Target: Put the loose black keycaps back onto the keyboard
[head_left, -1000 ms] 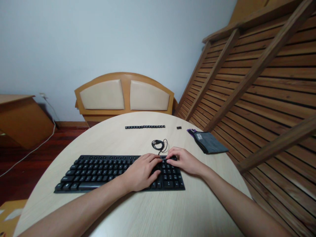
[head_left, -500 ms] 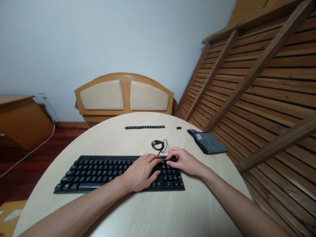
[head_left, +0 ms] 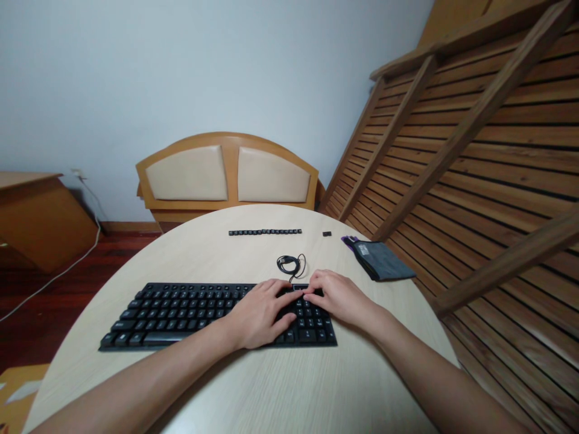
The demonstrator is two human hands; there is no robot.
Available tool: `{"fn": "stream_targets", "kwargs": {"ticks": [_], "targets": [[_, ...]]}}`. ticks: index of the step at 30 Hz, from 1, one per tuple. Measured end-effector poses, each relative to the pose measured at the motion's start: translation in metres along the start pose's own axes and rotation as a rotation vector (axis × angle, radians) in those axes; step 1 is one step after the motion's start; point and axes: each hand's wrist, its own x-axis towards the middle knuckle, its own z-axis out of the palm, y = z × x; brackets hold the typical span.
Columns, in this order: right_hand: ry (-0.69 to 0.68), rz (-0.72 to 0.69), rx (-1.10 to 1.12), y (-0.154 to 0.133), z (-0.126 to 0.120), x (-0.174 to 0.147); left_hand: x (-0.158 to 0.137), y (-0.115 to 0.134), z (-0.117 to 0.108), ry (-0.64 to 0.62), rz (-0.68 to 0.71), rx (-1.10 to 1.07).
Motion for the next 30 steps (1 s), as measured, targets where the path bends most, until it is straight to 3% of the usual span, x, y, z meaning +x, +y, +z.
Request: {"fn": "stream_targets", "kwargs": {"ticks": [4,7,13,17,23,30], "targets": [[-0.024,-0.063,0.029,0.003,-0.001,0.0,0.0,0.0,0.001,-0.012,-0.007,0.019],[0.019,-0.08,0.106,0.023,0.001,0.005,0.0,-0.001,0.002,-0.016,-0.005,0.028],[0.264,0.16,-0.112,0.086,0.011,0.031,0.002,0.001,0.001,-0.037,-0.025,0.057],[0.251,0.278,-0.351,0.119,0.014,0.055,0.003,0.004,-0.002,-0.051,-0.039,0.069],[0.276,0.374,-0.368,0.156,0.011,0.095,0.003,0.004,-0.004,-0.056,-0.041,0.053],[0.255,0.364,-0.339,0.178,0.015,0.124,0.003,0.003,-0.004,-0.044,-0.038,0.035]]}}
